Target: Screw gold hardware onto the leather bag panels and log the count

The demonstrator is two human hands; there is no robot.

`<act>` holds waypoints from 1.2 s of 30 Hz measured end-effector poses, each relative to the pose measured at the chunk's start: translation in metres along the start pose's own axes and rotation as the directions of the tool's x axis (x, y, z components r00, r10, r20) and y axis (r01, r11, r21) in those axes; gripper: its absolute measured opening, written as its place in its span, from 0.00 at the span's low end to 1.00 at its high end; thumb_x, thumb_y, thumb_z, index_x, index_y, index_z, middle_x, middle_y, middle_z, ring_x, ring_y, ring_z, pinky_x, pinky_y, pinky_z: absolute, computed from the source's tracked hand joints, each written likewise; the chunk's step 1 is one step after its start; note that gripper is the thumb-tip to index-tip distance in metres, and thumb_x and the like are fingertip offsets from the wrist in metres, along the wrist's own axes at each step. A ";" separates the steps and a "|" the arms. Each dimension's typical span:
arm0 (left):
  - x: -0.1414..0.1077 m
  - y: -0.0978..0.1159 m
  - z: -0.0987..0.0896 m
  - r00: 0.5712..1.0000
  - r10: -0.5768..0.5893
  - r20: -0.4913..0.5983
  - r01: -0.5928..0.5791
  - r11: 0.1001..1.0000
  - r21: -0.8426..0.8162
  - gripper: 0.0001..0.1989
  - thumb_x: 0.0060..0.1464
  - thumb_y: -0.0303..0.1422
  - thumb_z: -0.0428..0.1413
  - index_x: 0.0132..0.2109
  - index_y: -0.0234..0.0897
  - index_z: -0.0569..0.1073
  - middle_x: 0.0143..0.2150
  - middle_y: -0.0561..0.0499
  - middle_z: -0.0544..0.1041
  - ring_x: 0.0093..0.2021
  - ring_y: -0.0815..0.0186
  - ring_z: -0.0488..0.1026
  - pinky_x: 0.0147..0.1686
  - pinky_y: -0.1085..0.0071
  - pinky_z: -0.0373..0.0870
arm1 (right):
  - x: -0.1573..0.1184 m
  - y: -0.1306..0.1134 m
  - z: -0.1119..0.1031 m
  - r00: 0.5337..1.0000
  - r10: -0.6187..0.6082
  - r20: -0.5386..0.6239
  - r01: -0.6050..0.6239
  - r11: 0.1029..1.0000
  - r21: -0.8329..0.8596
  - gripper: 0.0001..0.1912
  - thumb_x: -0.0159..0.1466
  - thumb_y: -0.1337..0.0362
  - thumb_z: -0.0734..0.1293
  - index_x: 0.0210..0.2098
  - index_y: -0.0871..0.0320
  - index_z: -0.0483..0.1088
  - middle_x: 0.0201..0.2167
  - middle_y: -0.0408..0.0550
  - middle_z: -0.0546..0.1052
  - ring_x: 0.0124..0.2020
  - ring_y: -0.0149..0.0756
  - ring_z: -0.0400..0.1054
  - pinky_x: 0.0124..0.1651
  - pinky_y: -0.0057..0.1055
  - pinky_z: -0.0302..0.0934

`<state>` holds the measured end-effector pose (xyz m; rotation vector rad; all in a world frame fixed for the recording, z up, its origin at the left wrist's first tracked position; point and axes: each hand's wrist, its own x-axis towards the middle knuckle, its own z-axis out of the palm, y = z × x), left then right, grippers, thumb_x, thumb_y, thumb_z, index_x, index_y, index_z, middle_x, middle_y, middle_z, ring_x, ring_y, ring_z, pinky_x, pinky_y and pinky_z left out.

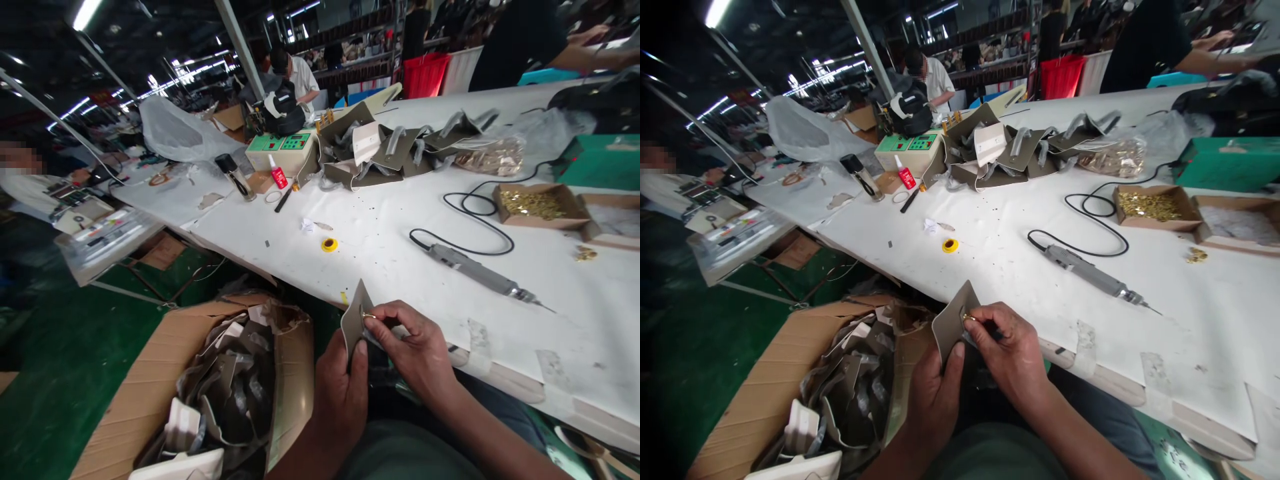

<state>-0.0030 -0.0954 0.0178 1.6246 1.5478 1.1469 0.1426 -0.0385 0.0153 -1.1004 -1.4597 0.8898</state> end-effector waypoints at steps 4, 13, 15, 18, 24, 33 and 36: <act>-0.001 0.006 0.004 1.000 0.003 0.023 -0.003 1.000 0.011 0.14 0.71 0.35 0.50 0.58 0.42 0.73 0.54 0.47 0.79 0.58 0.58 0.75 0.60 0.64 0.69 | -0.004 -0.004 -0.002 0.999 -0.019 -0.042 0.017 0.999 -0.032 0.07 0.69 0.59 0.71 0.35 0.51 0.79 0.33 0.45 0.82 0.35 0.39 0.76 0.39 0.34 0.70; 0.004 0.006 0.005 0.983 0.172 0.060 -0.179 0.972 0.152 0.29 0.62 0.33 0.59 0.69 0.46 0.64 0.64 0.43 0.69 0.63 0.52 0.70 0.63 0.56 0.69 | -0.017 -0.011 -0.008 0.998 -0.029 0.047 0.027 0.999 0.032 0.25 0.57 0.55 0.78 0.53 0.52 0.77 0.51 0.52 0.80 0.52 0.50 0.74 0.56 0.44 0.69; 0.005 0.006 0.010 0.975 0.211 0.074 -0.222 0.950 0.220 0.36 0.59 0.33 0.61 0.72 0.45 0.59 0.66 0.40 0.66 0.63 0.49 0.70 0.61 0.55 0.72 | -0.017 -0.017 -0.010 0.997 0.055 0.060 -0.059 0.997 0.058 0.27 0.54 0.54 0.80 0.52 0.52 0.77 0.49 0.49 0.80 0.50 0.49 0.74 0.56 0.42 0.68; 0.007 0.011 0.016 0.973 0.219 0.065 -0.228 0.912 0.340 0.41 0.57 0.34 0.62 0.74 0.46 0.56 0.67 0.38 0.64 0.61 0.47 0.72 0.56 0.54 0.75 | -0.016 -0.024 -0.013 0.959 0.269 0.086 -0.281 0.936 0.211 0.21 0.61 0.51 0.76 0.49 0.53 0.77 0.43 0.47 0.82 0.44 0.45 0.75 0.48 0.37 0.70; 0.032 0.032 0.004 0.940 0.201 0.276 -0.300 0.871 0.389 0.50 0.45 0.42 0.70 0.73 0.44 0.62 0.66 0.39 0.65 0.62 0.43 0.69 0.60 0.50 0.72 | -0.011 -0.010 -0.021 0.811 0.538 0.230 -0.548 0.562 0.620 0.24 0.63 0.47 0.73 0.49 0.59 0.78 0.38 0.52 0.84 0.32 0.45 0.78 0.34 0.35 0.70; 0.085 0.021 0.027 0.996 0.031 0.083 -0.022 0.994 -0.110 0.22 0.53 0.33 0.66 0.56 0.42 0.76 0.58 0.44 0.74 0.57 0.56 0.74 0.55 0.61 0.73 | -0.004 -0.005 -0.042 0.744 0.612 0.268 -0.576 0.385 0.721 0.20 0.61 0.55 0.75 0.47 0.60 0.78 0.34 0.53 0.85 0.28 0.45 0.78 0.32 0.36 0.72; 0.094 0.016 0.039 0.946 -0.202 0.253 0.280 0.903 -0.326 0.39 0.46 0.34 0.70 0.65 0.39 0.68 0.53 0.45 0.79 0.49 0.58 0.78 0.47 0.66 0.75 | -0.006 0.000 -0.049 0.728 0.644 0.234 -0.581 0.399 0.709 0.20 0.61 0.55 0.75 0.47 0.60 0.77 0.36 0.54 0.85 0.31 0.48 0.79 0.32 0.38 0.72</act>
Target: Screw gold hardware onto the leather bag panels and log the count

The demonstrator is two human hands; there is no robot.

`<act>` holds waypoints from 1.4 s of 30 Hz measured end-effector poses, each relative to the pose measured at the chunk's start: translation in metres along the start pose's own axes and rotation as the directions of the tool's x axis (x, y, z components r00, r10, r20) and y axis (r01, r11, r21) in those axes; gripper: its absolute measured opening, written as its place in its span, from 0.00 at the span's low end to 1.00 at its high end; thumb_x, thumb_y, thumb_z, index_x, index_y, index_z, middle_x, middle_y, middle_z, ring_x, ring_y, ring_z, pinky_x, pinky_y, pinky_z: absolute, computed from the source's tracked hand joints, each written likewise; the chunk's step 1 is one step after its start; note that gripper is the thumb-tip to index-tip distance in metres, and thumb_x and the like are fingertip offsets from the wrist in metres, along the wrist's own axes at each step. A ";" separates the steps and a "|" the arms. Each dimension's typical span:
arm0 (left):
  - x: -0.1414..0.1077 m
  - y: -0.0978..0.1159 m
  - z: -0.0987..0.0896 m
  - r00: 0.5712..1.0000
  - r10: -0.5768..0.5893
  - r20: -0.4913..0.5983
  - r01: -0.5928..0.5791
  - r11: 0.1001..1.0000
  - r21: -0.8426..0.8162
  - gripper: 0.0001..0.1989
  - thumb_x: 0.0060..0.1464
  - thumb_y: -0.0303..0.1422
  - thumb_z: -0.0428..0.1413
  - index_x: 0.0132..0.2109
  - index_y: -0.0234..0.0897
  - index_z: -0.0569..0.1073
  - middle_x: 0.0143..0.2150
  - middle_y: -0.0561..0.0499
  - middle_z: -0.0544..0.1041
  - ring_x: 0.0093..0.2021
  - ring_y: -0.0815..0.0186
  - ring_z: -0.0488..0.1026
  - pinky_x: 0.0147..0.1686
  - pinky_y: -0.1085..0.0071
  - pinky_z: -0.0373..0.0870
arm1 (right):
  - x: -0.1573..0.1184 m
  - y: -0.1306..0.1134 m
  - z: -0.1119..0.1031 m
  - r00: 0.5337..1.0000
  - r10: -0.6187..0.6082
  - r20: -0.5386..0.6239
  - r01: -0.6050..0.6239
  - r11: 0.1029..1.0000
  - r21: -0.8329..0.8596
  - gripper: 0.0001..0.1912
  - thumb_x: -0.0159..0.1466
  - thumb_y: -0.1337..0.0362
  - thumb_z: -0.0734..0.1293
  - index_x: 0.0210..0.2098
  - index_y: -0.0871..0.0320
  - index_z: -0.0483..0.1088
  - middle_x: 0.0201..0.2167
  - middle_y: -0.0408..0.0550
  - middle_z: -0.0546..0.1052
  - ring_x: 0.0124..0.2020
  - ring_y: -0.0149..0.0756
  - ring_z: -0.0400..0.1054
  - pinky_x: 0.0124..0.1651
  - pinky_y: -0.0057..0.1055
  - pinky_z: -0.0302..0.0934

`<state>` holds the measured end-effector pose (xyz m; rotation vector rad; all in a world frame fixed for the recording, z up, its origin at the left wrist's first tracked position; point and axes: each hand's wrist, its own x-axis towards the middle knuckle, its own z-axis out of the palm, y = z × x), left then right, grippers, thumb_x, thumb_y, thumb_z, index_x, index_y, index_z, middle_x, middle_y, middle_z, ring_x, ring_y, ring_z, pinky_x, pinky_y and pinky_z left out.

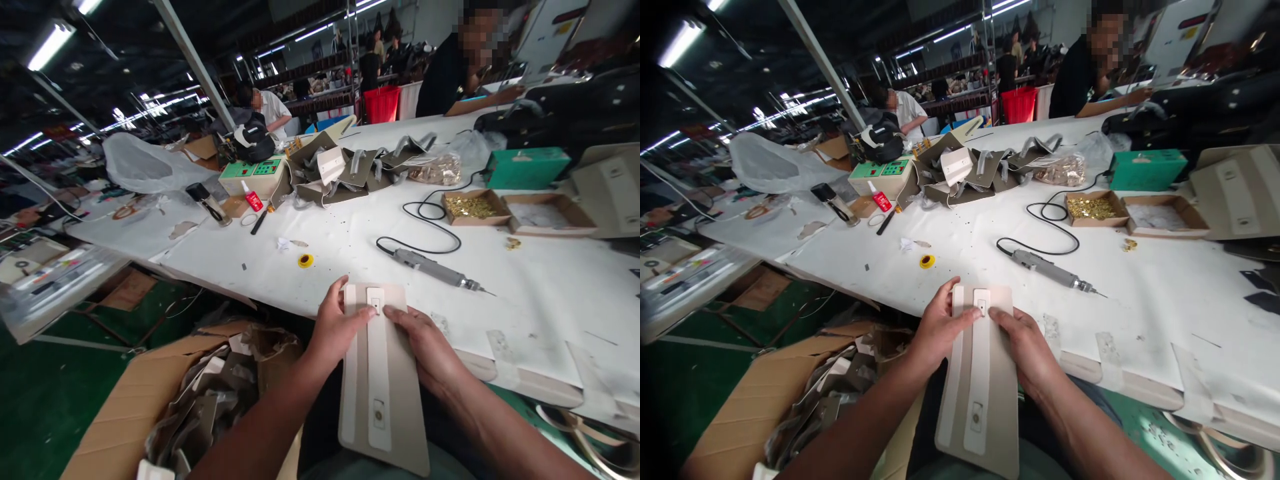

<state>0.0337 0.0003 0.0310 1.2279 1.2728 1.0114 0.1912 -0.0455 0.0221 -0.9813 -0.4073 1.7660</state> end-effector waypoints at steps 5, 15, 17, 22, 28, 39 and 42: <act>0.013 -0.005 0.007 0.971 -0.173 0.163 0.182 0.982 -0.041 0.20 0.42 0.36 0.71 0.44 0.33 0.79 0.37 0.48 0.82 0.37 0.62 0.77 0.37 0.70 0.72 | 0.005 -0.002 -0.019 1.000 0.005 -0.001 -0.005 0.995 -0.096 0.18 0.62 0.54 0.74 0.45 0.60 0.78 0.35 0.54 0.84 0.32 0.49 0.79 0.34 0.39 0.72; 0.036 -0.012 0.023 0.951 -0.236 0.200 0.203 0.964 0.172 0.14 0.42 0.30 0.67 0.41 0.36 0.80 0.35 0.52 0.82 0.35 0.63 0.77 0.35 0.71 0.70 | 0.035 -0.040 -0.051 1.000 0.010 0.022 0.008 0.717 -0.697 0.12 0.60 0.56 0.73 0.28 0.59 0.77 0.22 0.45 0.78 0.24 0.35 0.68 0.26 0.28 0.58; 0.042 -0.014 0.026 0.944 -0.253 0.213 0.209 0.955 0.210 0.14 0.42 0.29 0.67 0.40 0.36 0.80 0.34 0.52 0.82 0.35 0.63 0.77 0.34 0.71 0.70 | 0.041 -0.051 -0.050 1.000 0.029 0.010 -0.011 0.635 -0.773 0.13 0.60 0.55 0.72 0.26 0.58 0.77 0.20 0.44 0.77 0.23 0.35 0.68 0.24 0.28 0.58; 0.056 -0.020 0.028 0.932 -0.282 0.228 0.219 0.939 0.263 0.13 0.42 0.29 0.66 0.40 0.36 0.80 0.35 0.51 0.82 0.34 0.61 0.77 0.32 0.70 0.70 | 0.056 -0.065 -0.047 0.997 0.069 0.043 0.001 0.523 -0.852 0.13 0.60 0.56 0.71 0.24 0.57 0.76 0.19 0.43 0.76 0.21 0.35 0.68 0.23 0.28 0.60; 0.067 -0.023 0.027 0.936 -0.275 0.220 0.185 0.915 0.358 0.11 0.42 0.29 0.65 0.37 0.36 0.79 0.34 0.50 0.82 0.35 0.60 0.77 0.32 0.70 0.69 | 0.068 -0.058 -0.052 0.999 0.033 -0.016 -0.029 0.455 -0.890 0.12 0.59 0.57 0.72 0.23 0.57 0.75 0.17 0.44 0.75 0.18 0.36 0.68 0.20 0.28 0.60; 0.075 -0.032 0.029 0.935 -0.246 0.255 0.098 0.871 0.482 0.14 0.43 0.28 0.66 0.40 0.37 0.80 0.38 0.49 0.84 0.39 0.58 0.79 0.33 0.71 0.70 | 0.077 -0.052 -0.050 0.992 0.016 -0.125 -0.121 0.406 -0.906 0.04 0.58 0.63 0.71 0.34 0.56 0.75 0.21 0.44 0.77 0.21 0.40 0.73 0.19 0.30 0.65; 0.074 -0.029 0.029 0.941 -0.221 0.255 0.061 0.854 0.517 0.16 0.43 0.28 0.67 0.42 0.36 0.80 0.38 0.49 0.83 0.39 0.58 0.79 0.36 0.70 0.72 | 0.079 -0.053 -0.048 0.990 0.048 -0.132 -0.140 0.401 -0.905 0.03 0.58 0.66 0.70 0.34 0.57 0.74 0.21 0.44 0.75 0.21 0.39 0.72 0.19 0.30 0.66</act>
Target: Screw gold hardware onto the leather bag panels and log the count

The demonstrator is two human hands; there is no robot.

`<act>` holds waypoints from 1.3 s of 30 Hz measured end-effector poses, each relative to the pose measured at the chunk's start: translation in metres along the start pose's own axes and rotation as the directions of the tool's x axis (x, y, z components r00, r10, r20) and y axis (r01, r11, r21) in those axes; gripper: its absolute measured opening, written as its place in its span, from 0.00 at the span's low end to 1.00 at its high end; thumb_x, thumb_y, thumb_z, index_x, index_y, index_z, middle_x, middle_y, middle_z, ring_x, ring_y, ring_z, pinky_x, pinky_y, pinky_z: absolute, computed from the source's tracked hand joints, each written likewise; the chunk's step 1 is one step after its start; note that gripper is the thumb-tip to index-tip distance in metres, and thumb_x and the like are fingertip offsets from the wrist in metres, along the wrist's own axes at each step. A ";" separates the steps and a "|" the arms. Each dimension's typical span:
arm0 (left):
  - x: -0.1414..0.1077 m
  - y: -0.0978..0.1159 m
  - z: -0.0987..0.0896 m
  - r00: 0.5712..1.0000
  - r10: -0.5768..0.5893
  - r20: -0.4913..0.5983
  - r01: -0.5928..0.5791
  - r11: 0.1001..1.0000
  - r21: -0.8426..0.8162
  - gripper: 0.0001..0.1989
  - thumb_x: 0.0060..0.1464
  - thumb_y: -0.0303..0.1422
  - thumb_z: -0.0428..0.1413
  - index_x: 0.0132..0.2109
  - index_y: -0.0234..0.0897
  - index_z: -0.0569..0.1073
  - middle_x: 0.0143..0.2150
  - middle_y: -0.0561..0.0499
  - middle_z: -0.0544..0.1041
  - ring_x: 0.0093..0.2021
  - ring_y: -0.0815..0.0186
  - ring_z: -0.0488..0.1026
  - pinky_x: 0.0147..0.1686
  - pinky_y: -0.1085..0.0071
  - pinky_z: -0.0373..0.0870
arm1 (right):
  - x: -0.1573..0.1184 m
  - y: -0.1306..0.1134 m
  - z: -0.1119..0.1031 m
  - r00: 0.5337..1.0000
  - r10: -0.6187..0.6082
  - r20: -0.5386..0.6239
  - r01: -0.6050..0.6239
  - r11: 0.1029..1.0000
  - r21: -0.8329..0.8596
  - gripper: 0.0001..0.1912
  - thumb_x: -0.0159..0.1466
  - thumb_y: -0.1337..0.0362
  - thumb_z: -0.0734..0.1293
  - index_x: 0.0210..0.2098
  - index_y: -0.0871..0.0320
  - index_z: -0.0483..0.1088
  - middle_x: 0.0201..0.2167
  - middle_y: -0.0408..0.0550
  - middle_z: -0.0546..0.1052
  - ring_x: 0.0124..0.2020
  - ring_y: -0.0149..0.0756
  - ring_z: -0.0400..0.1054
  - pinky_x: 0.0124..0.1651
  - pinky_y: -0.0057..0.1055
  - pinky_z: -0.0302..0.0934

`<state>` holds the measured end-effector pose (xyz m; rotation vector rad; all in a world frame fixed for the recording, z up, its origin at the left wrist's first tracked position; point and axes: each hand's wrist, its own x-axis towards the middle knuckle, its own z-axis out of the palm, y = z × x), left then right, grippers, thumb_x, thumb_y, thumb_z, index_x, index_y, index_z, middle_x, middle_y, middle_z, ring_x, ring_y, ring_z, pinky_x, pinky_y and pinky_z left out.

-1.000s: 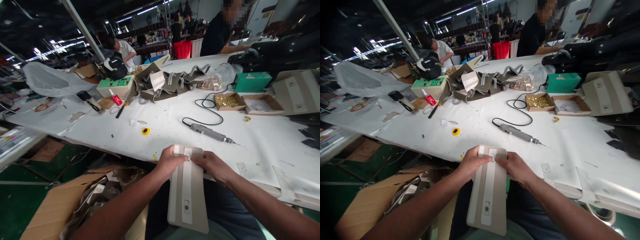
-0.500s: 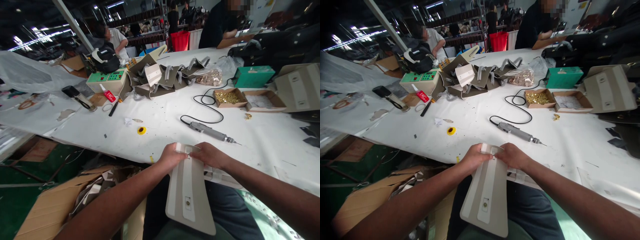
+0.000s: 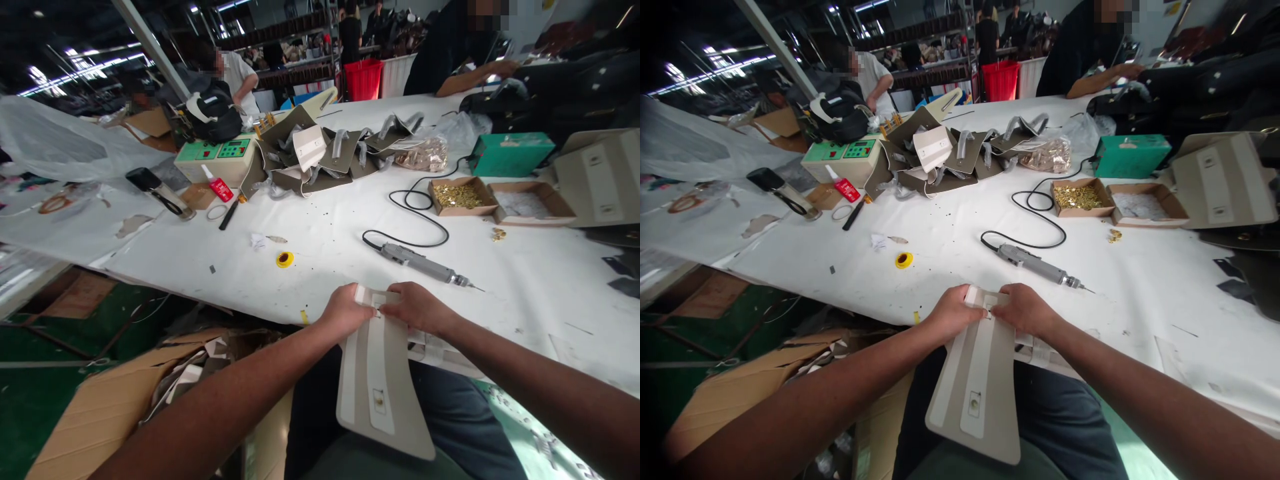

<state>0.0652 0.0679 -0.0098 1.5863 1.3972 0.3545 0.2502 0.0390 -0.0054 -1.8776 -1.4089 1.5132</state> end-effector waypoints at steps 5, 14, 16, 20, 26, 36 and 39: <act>-0.008 0.002 0.001 0.995 0.073 -0.068 -0.068 0.995 0.068 0.34 0.47 0.27 0.66 0.63 0.37 0.71 0.56 0.44 0.79 0.54 0.56 0.76 0.54 0.63 0.72 | 0.004 0.002 0.000 1.000 0.004 0.009 -0.004 1.000 -0.003 0.05 0.58 0.67 0.70 0.35 0.59 0.73 0.20 0.42 0.74 0.20 0.36 0.70 0.19 0.28 0.63; -0.014 -0.009 -0.001 0.800 0.600 -0.013 -0.532 0.718 0.450 0.08 0.55 0.27 0.61 0.42 0.42 0.80 0.55 0.46 0.78 0.59 0.52 0.71 0.59 0.51 0.70 | 0.004 -0.001 -0.002 0.999 -0.031 -0.044 0.031 0.999 -0.017 0.05 0.56 0.68 0.71 0.33 0.58 0.73 0.20 0.38 0.72 0.20 0.32 0.68 0.18 0.23 0.58; -0.009 -0.014 0.000 0.786 0.618 -0.010 -0.552 0.710 0.436 0.07 0.55 0.26 0.61 0.40 0.42 0.80 0.52 0.47 0.80 0.56 0.52 0.73 0.56 0.51 0.72 | 0.005 -0.003 -0.001 0.999 -0.024 -0.043 0.024 1.000 -0.012 0.05 0.56 0.68 0.71 0.33 0.57 0.73 0.20 0.38 0.72 0.20 0.33 0.69 0.18 0.24 0.59; -0.002 -0.021 0.002 0.772 0.635 -0.030 -0.559 0.700 0.445 0.07 0.56 0.28 0.62 0.42 0.44 0.81 0.52 0.49 0.81 0.56 0.51 0.74 0.55 0.48 0.73 | 0.002 -0.003 0.000 0.993 -0.070 -0.097 0.066 0.997 -0.044 0.05 0.56 0.66 0.72 0.33 0.57 0.75 0.22 0.40 0.75 0.23 0.35 0.72 0.23 0.26 0.62; 0.002 -0.033 0.006 0.723 0.685 -0.091 -0.587 0.679 0.441 0.09 0.54 0.28 0.63 0.43 0.46 0.80 0.50 0.52 0.82 0.55 0.51 0.75 0.53 0.48 0.75 | -0.011 0.023 -0.047 0.911 -0.187 -0.369 0.157 0.981 -0.112 0.13 0.63 0.56 0.70 0.43 0.55 0.78 0.27 0.41 0.79 0.27 0.34 0.73 0.32 0.28 0.64; 0.012 -0.048 0.007 0.608 0.784 -0.125 -0.633 0.574 0.520 0.09 0.55 0.31 0.63 0.44 0.47 0.79 0.51 0.52 0.83 0.55 0.53 0.76 0.51 0.53 0.76 | 0.030 0.122 -0.219 0.560 0.039 -0.827 -0.175 0.982 -0.072 0.21 0.65 0.48 0.64 0.44 0.55 0.80 0.31 0.48 0.83 0.31 0.41 0.77 0.32 0.31 0.64; 0.012 -0.049 0.007 0.601 0.791 -0.117 -0.634 0.561 0.533 0.09 0.55 0.30 0.63 0.44 0.47 0.78 0.51 0.52 0.82 0.55 0.54 0.77 0.51 0.55 0.76 | 0.051 0.127 -0.235 0.514 0.041 -0.857 -0.265 0.958 -0.113 0.22 0.64 0.46 0.64 0.45 0.53 0.81 0.36 0.50 0.84 0.36 0.44 0.77 0.34 0.32 0.62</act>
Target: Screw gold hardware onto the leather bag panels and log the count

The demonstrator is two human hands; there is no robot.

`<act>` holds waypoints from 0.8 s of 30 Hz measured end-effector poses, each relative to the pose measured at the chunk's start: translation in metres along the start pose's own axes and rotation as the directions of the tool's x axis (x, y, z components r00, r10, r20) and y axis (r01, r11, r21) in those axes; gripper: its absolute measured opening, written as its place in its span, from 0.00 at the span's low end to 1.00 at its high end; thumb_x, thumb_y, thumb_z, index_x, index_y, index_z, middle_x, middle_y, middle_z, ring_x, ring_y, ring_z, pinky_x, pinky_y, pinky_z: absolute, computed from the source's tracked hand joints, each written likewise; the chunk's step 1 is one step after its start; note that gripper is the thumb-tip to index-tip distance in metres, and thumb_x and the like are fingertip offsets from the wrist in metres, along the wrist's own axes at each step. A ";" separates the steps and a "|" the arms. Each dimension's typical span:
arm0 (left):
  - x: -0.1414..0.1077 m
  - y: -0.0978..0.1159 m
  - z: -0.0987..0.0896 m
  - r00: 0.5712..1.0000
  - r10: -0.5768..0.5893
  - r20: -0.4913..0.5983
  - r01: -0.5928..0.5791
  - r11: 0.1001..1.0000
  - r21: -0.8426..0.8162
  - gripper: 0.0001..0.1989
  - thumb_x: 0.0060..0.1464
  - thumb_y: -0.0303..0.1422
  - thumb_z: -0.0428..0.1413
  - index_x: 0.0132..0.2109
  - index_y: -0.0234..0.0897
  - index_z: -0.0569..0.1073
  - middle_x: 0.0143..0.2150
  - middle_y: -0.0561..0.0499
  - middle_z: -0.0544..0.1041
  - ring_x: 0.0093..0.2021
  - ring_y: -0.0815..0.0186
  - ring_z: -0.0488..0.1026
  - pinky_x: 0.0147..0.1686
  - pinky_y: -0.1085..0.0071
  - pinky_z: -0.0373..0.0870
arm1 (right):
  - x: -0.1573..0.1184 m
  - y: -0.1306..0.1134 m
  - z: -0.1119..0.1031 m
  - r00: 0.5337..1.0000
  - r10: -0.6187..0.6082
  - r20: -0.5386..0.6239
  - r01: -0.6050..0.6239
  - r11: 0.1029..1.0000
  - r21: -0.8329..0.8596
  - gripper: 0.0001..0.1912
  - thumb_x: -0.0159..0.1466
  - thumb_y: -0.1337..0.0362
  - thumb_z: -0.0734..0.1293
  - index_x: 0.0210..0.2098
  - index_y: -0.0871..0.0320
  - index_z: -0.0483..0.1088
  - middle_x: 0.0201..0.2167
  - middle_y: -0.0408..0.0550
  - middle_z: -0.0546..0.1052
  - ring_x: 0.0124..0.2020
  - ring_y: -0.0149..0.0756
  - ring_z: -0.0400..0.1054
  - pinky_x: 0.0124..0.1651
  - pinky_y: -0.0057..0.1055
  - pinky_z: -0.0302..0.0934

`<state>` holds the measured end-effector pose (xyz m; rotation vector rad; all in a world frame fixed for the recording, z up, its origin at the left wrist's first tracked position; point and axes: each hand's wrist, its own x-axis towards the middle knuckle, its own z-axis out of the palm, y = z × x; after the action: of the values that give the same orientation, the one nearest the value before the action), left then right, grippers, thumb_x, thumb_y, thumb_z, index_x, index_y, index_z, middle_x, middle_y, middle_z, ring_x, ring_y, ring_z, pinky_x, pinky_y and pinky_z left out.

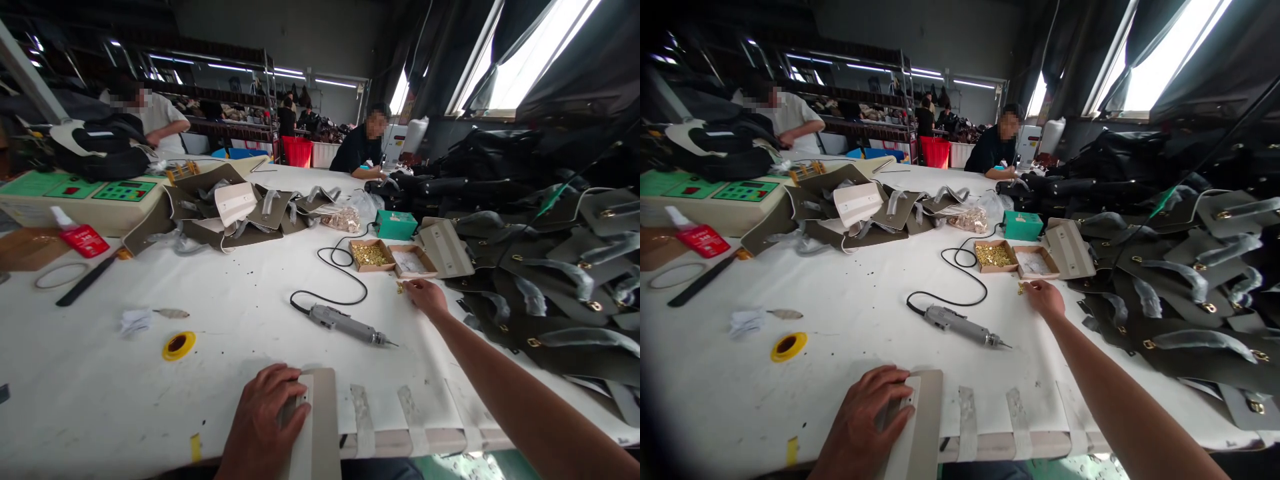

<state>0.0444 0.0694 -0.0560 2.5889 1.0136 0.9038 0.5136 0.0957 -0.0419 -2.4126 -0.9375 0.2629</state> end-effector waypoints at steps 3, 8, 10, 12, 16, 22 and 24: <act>0.000 0.001 -0.001 1.000 -0.005 0.003 0.005 1.000 0.010 0.09 0.56 0.31 0.63 0.44 0.46 0.79 0.51 0.51 0.82 0.55 0.54 0.76 0.51 0.56 0.76 | 0.006 -0.006 0.008 0.999 -0.049 -0.014 0.047 0.994 -0.096 0.21 0.62 0.45 0.67 0.43 0.51 0.82 0.43 0.51 0.83 0.41 0.47 0.75 0.36 0.32 0.61; 0.001 0.003 -0.001 0.999 -0.021 0.028 0.021 1.000 0.015 0.08 0.56 0.32 0.62 0.44 0.46 0.80 0.51 0.50 0.83 0.56 0.53 0.76 0.52 0.55 0.75 | -0.018 0.003 0.008 0.971 -0.234 0.041 0.238 0.959 -0.155 0.16 0.66 0.53 0.64 0.44 0.48 0.83 0.49 0.48 0.81 0.46 0.44 0.74 0.41 0.32 0.61; 0.001 0.003 0.000 0.999 -0.025 0.033 0.024 1.000 0.010 0.08 0.57 0.32 0.62 0.44 0.46 0.80 0.51 0.51 0.83 0.56 0.53 0.76 0.52 0.55 0.75 | -0.034 0.014 0.003 0.953 -0.296 0.060 0.302 0.942 -0.147 0.16 0.67 0.55 0.63 0.45 0.48 0.82 0.51 0.47 0.80 0.48 0.42 0.74 0.44 0.32 0.62; 0.001 0.002 0.000 0.999 -0.027 0.038 0.027 1.000 0.007 0.07 0.57 0.33 0.61 0.44 0.47 0.80 0.51 0.51 0.83 0.56 0.53 0.76 0.52 0.53 0.74 | -0.049 0.027 -0.002 0.940 -0.335 0.066 0.341 0.931 -0.132 0.16 0.67 0.57 0.63 0.45 0.48 0.82 0.51 0.46 0.81 0.49 0.42 0.74 0.47 0.32 0.63; 0.001 0.001 0.001 0.998 -0.030 0.049 0.030 1.000 0.002 0.07 0.58 0.34 0.61 0.44 0.47 0.80 0.51 0.51 0.82 0.57 0.53 0.75 0.53 0.52 0.74 | -0.065 0.047 -0.013 0.934 -0.355 0.036 0.357 0.930 -0.086 0.17 0.68 0.57 0.62 0.46 0.51 0.81 0.49 0.47 0.82 0.49 0.42 0.75 0.52 0.33 0.65; 0.001 0.000 0.001 0.999 -0.021 0.046 0.021 1.000 -0.003 0.07 0.59 0.34 0.61 0.44 0.47 0.79 0.52 0.51 0.82 0.57 0.53 0.75 0.53 0.52 0.74 | -0.062 0.052 -0.017 0.948 -0.318 -0.011 0.317 0.947 -0.055 0.19 0.69 0.55 0.61 0.49 0.53 0.80 0.50 0.48 0.82 0.47 0.42 0.76 0.53 0.35 0.66; 0.001 0.000 0.001 0.999 -0.023 0.042 0.023 1.000 -0.003 0.07 0.59 0.34 0.61 0.44 0.47 0.79 0.52 0.52 0.82 0.57 0.53 0.75 0.53 0.52 0.73 | -0.061 0.051 -0.016 0.950 -0.313 0.003 0.312 0.948 -0.061 0.18 0.68 0.53 0.63 0.48 0.52 0.80 0.48 0.48 0.82 0.43 0.41 0.76 0.49 0.34 0.66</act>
<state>0.0455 0.0699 -0.0559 2.5768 1.0272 0.8408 0.5030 0.0168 -0.0569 -2.2721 -1.3220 0.1090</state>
